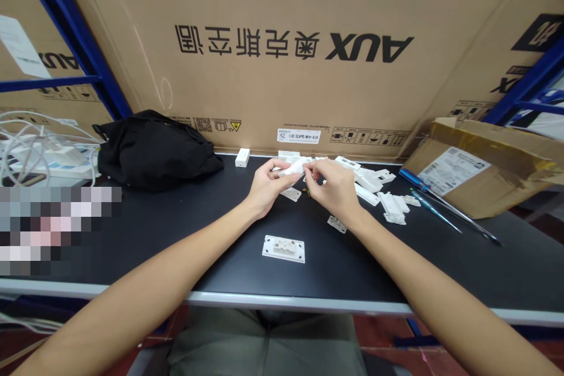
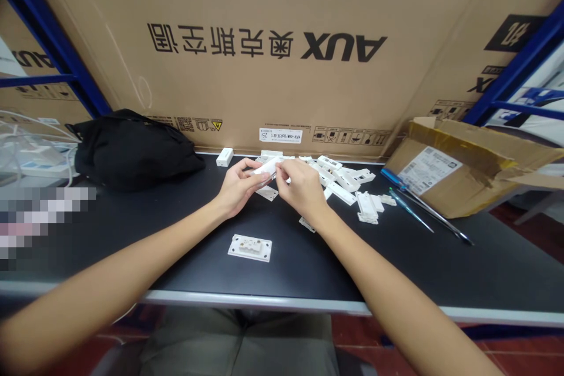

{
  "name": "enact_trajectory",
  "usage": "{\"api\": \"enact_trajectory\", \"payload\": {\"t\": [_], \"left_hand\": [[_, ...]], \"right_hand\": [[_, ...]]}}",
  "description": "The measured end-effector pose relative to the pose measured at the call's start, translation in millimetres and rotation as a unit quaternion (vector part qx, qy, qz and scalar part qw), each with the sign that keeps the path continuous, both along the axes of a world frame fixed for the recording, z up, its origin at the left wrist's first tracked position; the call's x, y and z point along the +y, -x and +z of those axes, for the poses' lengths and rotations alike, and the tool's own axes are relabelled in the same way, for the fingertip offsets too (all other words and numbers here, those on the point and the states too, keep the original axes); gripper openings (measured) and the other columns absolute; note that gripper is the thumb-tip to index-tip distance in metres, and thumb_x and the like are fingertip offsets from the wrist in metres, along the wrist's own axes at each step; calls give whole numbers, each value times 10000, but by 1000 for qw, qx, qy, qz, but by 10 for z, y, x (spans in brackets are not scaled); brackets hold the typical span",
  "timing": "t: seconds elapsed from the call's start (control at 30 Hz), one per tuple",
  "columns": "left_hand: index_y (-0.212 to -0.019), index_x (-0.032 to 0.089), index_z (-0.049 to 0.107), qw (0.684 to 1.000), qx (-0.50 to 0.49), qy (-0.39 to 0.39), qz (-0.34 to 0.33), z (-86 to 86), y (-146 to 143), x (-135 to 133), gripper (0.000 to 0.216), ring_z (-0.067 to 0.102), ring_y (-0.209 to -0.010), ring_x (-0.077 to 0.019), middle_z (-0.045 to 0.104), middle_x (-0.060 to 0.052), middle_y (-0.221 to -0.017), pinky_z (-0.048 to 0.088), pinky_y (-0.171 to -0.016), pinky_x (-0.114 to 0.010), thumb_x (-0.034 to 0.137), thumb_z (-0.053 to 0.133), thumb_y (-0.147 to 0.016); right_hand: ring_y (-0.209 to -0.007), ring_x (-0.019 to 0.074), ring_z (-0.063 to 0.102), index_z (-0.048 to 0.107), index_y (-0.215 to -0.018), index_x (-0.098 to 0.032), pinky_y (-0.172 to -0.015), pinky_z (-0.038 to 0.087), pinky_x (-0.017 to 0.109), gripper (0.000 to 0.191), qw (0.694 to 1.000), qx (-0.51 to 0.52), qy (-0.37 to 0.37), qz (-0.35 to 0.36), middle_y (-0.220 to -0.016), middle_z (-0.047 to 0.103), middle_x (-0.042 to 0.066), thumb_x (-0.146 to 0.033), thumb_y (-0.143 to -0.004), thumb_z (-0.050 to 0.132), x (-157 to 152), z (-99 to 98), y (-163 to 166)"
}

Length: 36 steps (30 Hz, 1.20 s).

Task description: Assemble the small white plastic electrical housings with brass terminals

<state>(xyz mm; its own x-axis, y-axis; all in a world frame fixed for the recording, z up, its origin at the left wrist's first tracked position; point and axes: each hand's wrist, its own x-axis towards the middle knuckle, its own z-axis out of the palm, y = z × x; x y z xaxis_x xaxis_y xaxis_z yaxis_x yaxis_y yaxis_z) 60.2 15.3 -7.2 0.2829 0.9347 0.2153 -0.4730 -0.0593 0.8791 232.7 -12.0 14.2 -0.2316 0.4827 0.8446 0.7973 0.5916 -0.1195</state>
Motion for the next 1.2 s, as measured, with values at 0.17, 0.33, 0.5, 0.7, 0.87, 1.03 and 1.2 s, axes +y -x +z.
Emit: {"api": "enact_trajectory", "payload": {"t": [0.17,0.33,0.5,0.7,0.87,1.03,1.2], "left_hand": [[-901,165,610,1000,-5,2,1,0,14,14,432,726,-819,-163,742,-18,-834,559,-918,-372,267,939,-639],[-899,166,611,1000,-10,16,-1,12,64,50,408,723,-838,-159,743,-23,-857,557,-948,-381,236,919,-640],[-883,177,601,999,-10,49,-10,19,129,107,331,696,-897,-157,715,-13,-943,561,-910,-359,200,844,-659],[-847,179,589,997,-12,72,-38,54,162,105,286,668,-820,-142,669,7,-868,551,-820,-308,217,805,-664],[-824,174,595,994,-18,75,-75,83,186,89,252,658,-798,-144,638,7,-818,551,-786,-289,252,792,-686],[-819,178,579,991,-14,88,-97,73,216,110,256,649,-789,-149,638,-2,-810,563,-784,-300,249,777,-673],[-816,184,570,990,5,85,-116,56,242,107,257,626,-776,-145,628,-6,-821,561,-761,-290,267,764,-671]], "right_hand": [[-703,231,618,643,-859,-229,-629,456,359,187,995,-94,-20,-16,-732,683,63,-133,-954,514,-8,-14,-7],[-777,268,632,674,-933,-186,-655,488,390,187,986,-163,-29,-4,-816,714,111,-138,-968,497,-15,-23,-11],[-886,287,652,693,-1006,-180,-745,546,421,198,976,-212,-18,37,-945,757,124,-131,-974,503,14,9,-30],[-997,284,654,694,-1143,-211,-836,570,432,229,975,-214,-14,60,-1113,750,114,-149,-986,540,0,42,-16],[-1054,321,651,691,-1201,-226,-818,587,485,233,984,-169,-8,60,-1208,708,166,-217,-993,587,5,18,-9],[-1026,263,711,693,-1151,-218,-844,616,413,187,984,-131,7,119,-1178,725,148,-200,-978,623,75,-27,-17],[-954,258,721,714,-1066,-223,-785,617,398,133,979,-131,25,152,-1101,733,134,-201,-970,624,68,-6,-20]]}}
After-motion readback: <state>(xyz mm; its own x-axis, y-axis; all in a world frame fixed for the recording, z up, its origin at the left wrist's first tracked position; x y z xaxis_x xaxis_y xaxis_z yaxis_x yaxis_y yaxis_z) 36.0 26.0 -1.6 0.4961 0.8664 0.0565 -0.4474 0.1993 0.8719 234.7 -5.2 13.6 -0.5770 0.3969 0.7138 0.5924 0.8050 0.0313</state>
